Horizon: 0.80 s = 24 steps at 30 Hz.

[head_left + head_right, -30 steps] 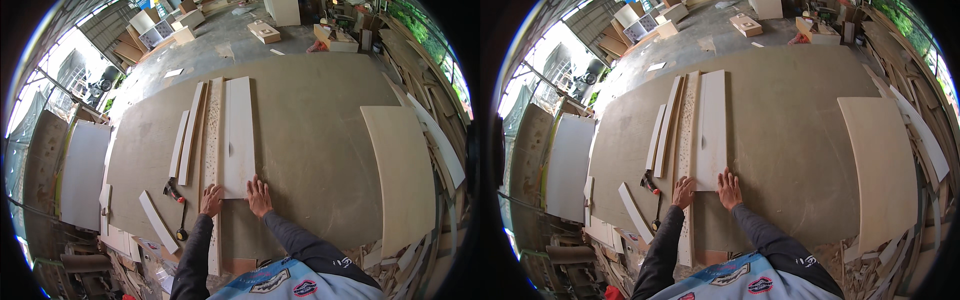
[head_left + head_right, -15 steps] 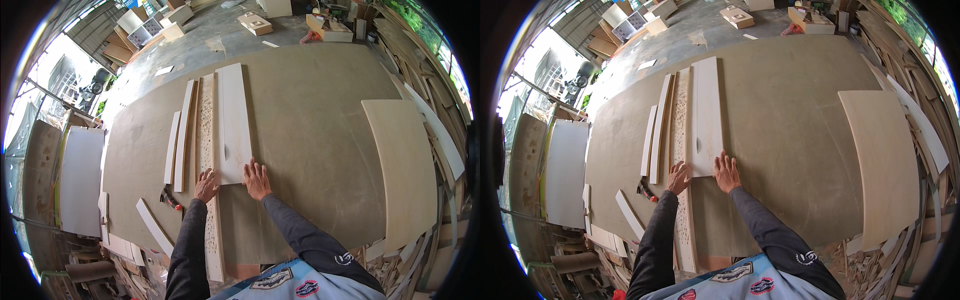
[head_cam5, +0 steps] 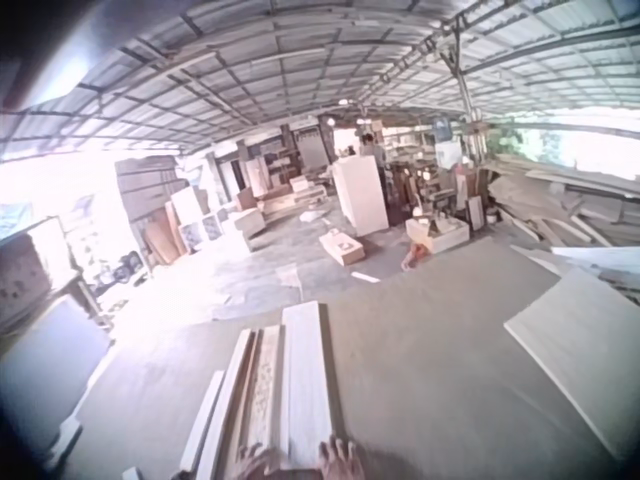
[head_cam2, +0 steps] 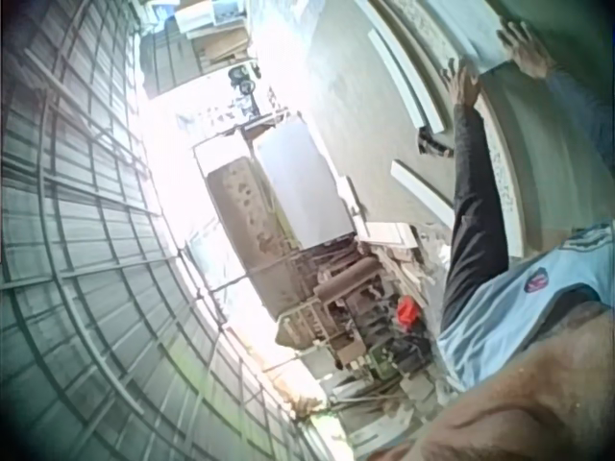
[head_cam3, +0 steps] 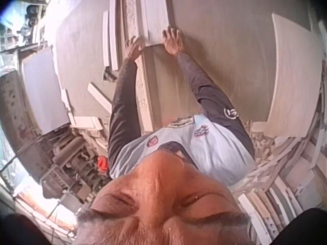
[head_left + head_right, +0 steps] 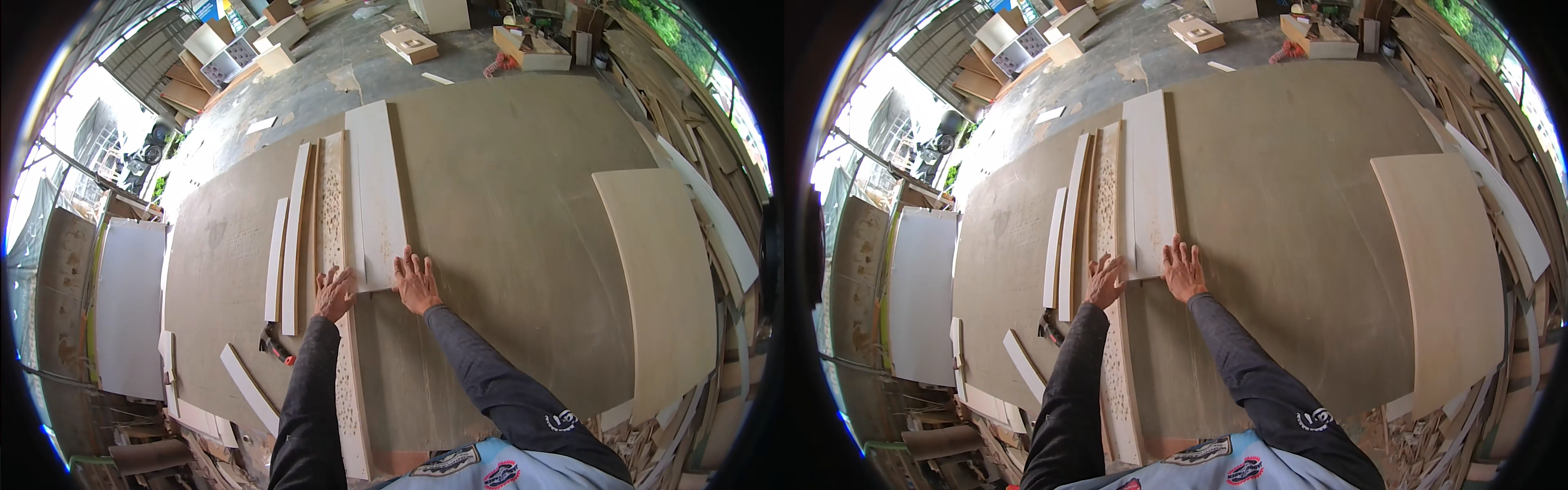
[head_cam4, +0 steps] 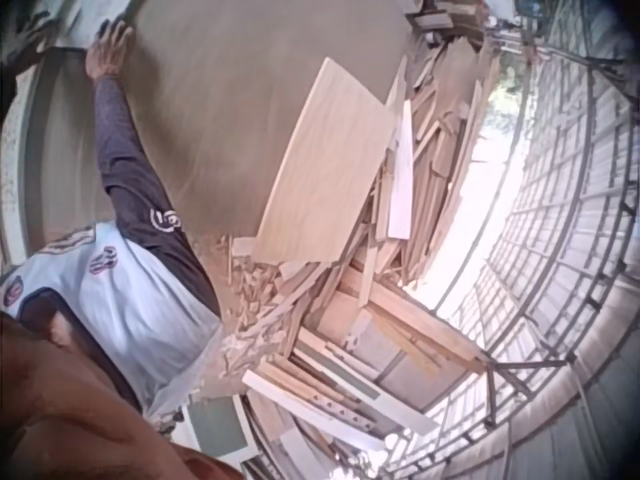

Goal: The person arranges several rectangular wooden boards on a workbench, aligns a narrow strip of wood along one piece, and uses a pencil to mark cut lines before measuring the width with a tape measure.

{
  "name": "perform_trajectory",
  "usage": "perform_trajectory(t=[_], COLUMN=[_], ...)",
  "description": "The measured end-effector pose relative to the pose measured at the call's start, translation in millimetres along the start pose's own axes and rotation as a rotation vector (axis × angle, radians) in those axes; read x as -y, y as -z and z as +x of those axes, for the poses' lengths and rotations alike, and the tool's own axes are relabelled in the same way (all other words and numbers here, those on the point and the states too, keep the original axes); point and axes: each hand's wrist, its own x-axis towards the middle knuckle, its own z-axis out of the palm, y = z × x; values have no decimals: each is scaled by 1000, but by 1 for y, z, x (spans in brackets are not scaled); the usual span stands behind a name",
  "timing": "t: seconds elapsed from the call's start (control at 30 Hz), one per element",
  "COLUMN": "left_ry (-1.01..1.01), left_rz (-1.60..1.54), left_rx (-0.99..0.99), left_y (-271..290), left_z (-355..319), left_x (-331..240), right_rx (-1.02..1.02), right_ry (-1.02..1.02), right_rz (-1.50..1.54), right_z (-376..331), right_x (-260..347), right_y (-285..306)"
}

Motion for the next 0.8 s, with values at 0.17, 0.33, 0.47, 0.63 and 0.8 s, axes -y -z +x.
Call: perform_trajectory(t=[0.17,0.33,0.47,0.63,0.8], left_ry=[44,69,56,51,281], left_rz=[-32,-82,-109,-156,-134], left_rx=[29,59,61,61,48], left_y=[-3,-3,-5,-18,14], left_z=[15,37,73,137,210], left_x=[8,20,45,85,34], right_rx=[-56,-230,-267,-278,-274], right_ry=[-7,-75,-184,-119,-144], right_rz=[55,14,9,10,58], right_z=[17,38,44,40,34], right_x=[-10,-63,-136,-182,-185], right_y=[1,18,46,53,61])
